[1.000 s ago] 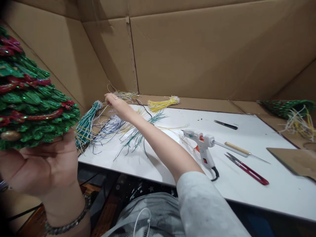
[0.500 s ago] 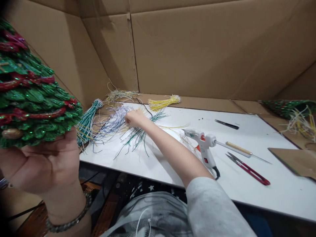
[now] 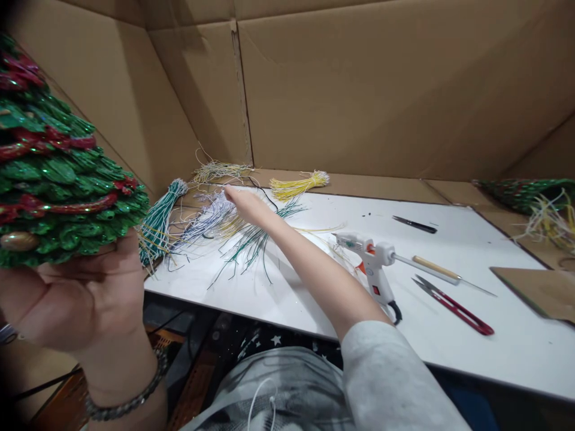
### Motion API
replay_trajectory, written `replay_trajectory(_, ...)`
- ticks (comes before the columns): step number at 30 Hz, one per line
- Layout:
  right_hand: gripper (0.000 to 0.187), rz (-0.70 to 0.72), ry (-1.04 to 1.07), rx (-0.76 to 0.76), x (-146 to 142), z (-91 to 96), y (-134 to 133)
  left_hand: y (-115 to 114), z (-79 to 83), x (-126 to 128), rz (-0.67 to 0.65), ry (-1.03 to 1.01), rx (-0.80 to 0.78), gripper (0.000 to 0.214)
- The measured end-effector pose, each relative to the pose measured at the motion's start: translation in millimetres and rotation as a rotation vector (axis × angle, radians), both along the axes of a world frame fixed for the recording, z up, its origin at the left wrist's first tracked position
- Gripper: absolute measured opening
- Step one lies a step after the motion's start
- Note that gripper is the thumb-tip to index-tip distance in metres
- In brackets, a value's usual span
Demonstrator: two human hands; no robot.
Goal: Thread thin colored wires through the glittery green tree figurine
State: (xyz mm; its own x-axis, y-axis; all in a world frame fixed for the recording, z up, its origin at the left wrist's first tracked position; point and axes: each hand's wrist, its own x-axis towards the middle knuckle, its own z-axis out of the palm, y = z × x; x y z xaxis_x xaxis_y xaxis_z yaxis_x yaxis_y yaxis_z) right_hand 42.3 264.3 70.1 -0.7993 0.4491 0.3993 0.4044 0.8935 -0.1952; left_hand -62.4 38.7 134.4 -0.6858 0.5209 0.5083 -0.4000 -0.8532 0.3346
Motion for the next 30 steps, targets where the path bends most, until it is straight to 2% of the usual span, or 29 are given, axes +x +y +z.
replay_trajectory(6,0.026,-0.02,-0.143,0.085,1.6,7.6,-4.4,-0.5,-0.4,0.8,0.034,0.006,-0.032,0.04)
replay_trajectory(11,0.031,-0.038,-0.253,0.126,7.1,6.4,-8.8,-1.3,1.0,2.8,0.01,-0.013,-0.02,0.041)
replay_trajectory(19,0.03,0.193,-0.406,0.026,6.9,5.0,-20.9,-4.2,1.9,5.5,-0.025,0.0,-0.022,0.039)
replay_trajectory(30,0.029,0.287,-0.317,0.033,-0.7,-14.7,-24.7,-7.3,3.3,7.3,-0.067,-0.002,0.007,0.04)
